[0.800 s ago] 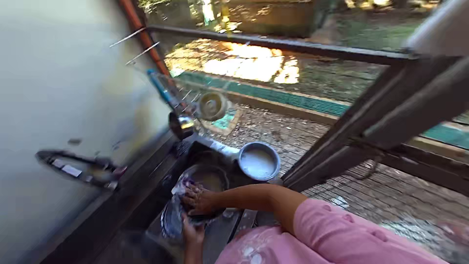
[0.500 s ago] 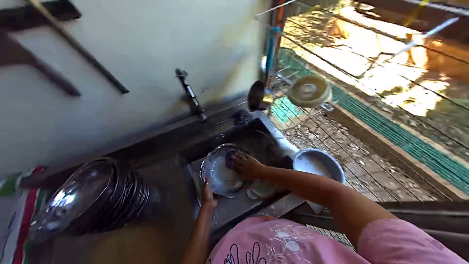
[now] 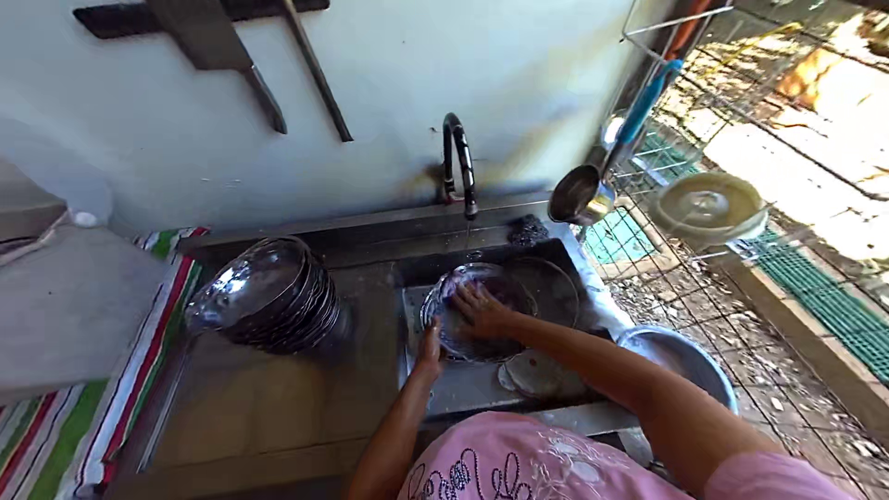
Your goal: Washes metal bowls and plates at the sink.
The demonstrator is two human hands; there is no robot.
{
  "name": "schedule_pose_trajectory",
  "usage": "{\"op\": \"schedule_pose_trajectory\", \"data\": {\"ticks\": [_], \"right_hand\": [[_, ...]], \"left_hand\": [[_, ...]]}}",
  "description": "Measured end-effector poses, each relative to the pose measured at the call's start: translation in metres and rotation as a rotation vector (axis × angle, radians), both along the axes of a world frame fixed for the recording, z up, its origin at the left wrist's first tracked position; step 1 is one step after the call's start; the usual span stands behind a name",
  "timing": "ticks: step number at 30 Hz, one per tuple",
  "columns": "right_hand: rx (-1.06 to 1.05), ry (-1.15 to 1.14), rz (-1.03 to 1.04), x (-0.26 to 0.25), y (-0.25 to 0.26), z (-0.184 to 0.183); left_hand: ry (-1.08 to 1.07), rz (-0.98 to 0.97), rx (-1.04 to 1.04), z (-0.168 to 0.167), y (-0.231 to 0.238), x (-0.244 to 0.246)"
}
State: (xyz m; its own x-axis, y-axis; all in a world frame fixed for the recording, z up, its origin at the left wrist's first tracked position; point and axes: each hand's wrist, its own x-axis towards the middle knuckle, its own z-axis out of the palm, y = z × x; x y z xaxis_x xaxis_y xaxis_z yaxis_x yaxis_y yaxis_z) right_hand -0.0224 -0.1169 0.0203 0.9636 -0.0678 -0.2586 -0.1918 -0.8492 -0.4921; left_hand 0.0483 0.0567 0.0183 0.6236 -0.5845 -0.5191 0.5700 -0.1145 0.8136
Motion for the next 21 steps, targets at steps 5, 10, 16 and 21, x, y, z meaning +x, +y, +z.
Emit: {"op": "schedule_pose_trajectory", "data": {"ticks": [5, 10, 16, 21], "right_hand": [[0.409, -0.034, 0.168, 0.013, 0.053, 0.026], [0.144, -0.282, 0.363, 0.012, 0.028, 0.080], [0.243, -0.514, 0.004, -0.050, -0.053, 0.121], [0.160, -0.115, -0.597, -0.183, -0.102, 0.099]], "left_hand": [[-0.263, 0.073, 0.108, 0.037, 0.012, 0.047], [-0.645, -0.022, 0.328, 0.119, 0.071, 0.107], [-0.796, 0.474, 0.413, 0.177, 0.174, 0.173], [-0.885, 0.610, 0.623, 0.154, 0.226, 0.235]]}}
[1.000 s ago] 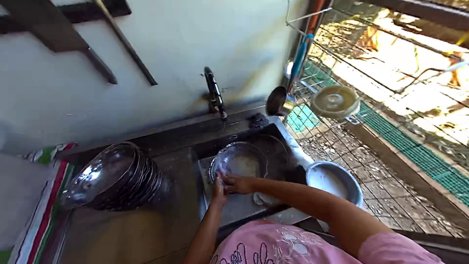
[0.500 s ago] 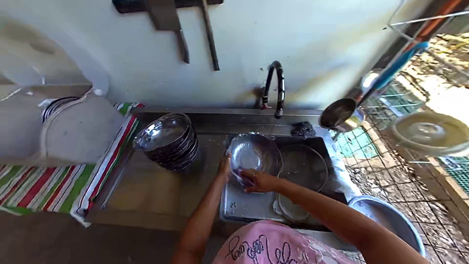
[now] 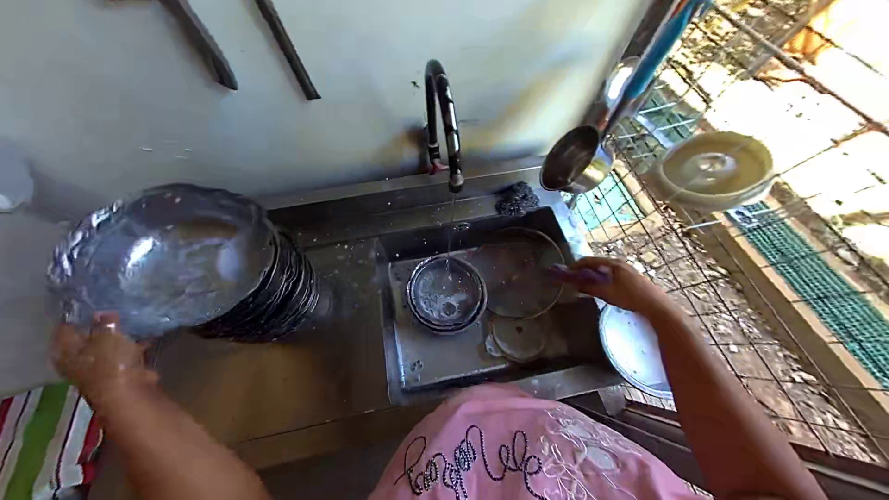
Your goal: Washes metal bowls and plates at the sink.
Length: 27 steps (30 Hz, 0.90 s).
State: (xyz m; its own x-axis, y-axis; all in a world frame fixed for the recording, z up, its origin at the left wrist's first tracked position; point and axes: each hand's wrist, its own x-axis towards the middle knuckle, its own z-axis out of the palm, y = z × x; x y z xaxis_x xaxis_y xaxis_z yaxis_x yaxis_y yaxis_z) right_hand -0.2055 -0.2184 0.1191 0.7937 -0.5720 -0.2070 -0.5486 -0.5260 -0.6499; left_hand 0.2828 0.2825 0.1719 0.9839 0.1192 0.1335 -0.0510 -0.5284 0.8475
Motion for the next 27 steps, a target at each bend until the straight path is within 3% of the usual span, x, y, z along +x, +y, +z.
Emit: {"op": "schedule_pose_trajectory", "data": {"ticks": [3, 6, 8, 10, 12, 14, 16, 19, 22, 27], "right_hand": [[0.034, 0.276, -0.349, -0.069, -0.011, -0.041], [-0.006, 0.352, -0.613, -0.106, 0.003, -0.092], [-0.065, 0.345, -0.699, -0.114, 0.013, -0.126], [-0.131, 0.325, -0.699, -0.115, 0.019, -0.155], [-0.127, 0.393, -0.660, -0.113, 0.021, -0.172], [-0.048, 0.487, -0.620, -0.109, 0.018, -0.177], [0.001, 0.546, -0.573, -0.112, 0.014, -0.176], [0.011, 0.508, -0.586, -0.122, 0.011, -0.163], [0.069, 0.382, -0.799, -0.137, 0.003, -0.149], [0.350, -0.360, -1.204, -0.148, 0.021, -0.122]], "left_hand": [[-0.296, -0.038, 0.331, -0.028, -0.009, -0.002], [-0.484, -0.282, 0.267, -0.050, -0.082, -0.056], [-0.297, -0.617, 0.247, -0.085, -0.154, -0.106], [0.020, -0.949, 0.259, -0.165, -0.223, -0.147], [0.335, -1.203, 0.401, -0.248, -0.268, -0.192], [0.472, -1.304, 0.604, -0.308, -0.290, -0.223], [0.537, -1.287, 0.822, -0.342, -0.303, -0.237], [0.584, -1.321, 1.037, -0.350, -0.315, -0.249], [0.490, -1.423, 1.080, -0.358, -0.318, -0.249], [0.420, -1.491, 1.076, -0.354, -0.319, -0.242]]}}
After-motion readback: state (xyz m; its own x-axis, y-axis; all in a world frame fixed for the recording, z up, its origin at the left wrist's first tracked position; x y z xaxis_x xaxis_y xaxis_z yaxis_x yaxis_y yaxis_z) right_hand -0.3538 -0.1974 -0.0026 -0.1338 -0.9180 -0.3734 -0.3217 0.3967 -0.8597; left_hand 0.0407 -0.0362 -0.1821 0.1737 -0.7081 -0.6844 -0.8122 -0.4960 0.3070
